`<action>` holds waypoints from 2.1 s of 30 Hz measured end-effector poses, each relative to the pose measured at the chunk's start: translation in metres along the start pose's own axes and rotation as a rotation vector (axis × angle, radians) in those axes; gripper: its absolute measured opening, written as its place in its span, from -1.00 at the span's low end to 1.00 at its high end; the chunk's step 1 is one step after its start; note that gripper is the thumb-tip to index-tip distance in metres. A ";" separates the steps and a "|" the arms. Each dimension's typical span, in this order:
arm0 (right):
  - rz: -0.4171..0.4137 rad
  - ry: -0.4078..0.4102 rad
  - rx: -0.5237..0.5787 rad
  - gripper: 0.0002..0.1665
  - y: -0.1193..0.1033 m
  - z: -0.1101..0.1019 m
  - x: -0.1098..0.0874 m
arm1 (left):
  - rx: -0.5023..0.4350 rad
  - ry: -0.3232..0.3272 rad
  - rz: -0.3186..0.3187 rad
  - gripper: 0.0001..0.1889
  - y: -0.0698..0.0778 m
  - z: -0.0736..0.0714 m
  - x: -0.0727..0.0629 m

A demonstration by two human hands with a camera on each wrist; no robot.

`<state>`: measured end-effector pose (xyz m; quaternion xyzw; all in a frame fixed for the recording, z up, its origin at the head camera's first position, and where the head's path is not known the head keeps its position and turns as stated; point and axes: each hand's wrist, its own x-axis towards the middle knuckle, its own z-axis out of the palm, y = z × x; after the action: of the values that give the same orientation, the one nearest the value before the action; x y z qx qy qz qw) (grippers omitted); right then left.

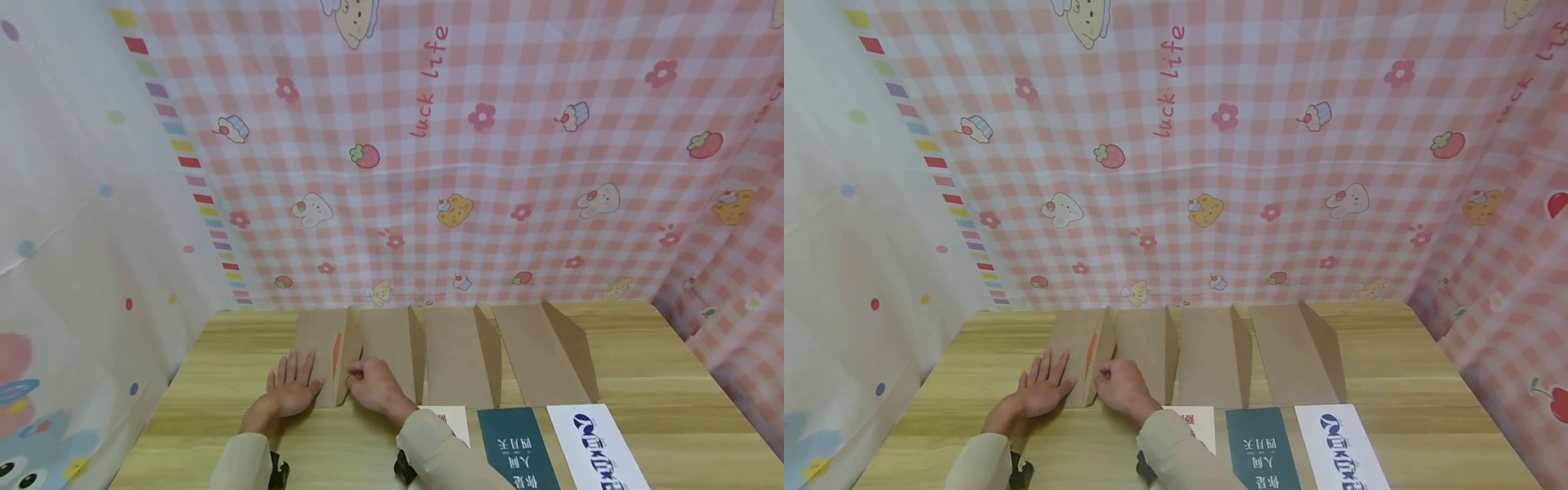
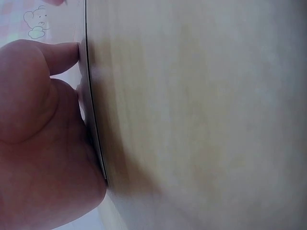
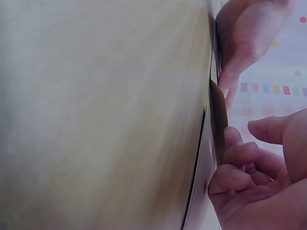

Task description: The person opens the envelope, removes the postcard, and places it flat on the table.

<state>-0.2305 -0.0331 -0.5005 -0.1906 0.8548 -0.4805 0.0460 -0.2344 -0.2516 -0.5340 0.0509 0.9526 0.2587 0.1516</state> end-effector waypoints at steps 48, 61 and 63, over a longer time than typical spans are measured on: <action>0.187 0.072 -0.151 -0.57 0.002 0.015 0.020 | 0.031 0.017 -0.013 0.27 -0.004 0.003 0.003; 0.220 0.107 -0.239 -0.45 0.000 0.024 0.024 | -0.042 -0.003 0.018 -0.03 0.013 -0.010 -0.014; 0.221 0.120 -0.253 -0.40 -0.001 0.025 0.024 | -0.039 -0.005 0.017 -0.06 0.012 -0.011 -0.013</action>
<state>-0.2462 -0.0624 -0.5106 -0.0708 0.9254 -0.3716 0.0229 -0.2249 -0.2485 -0.5156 0.0568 0.9465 0.2784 0.1530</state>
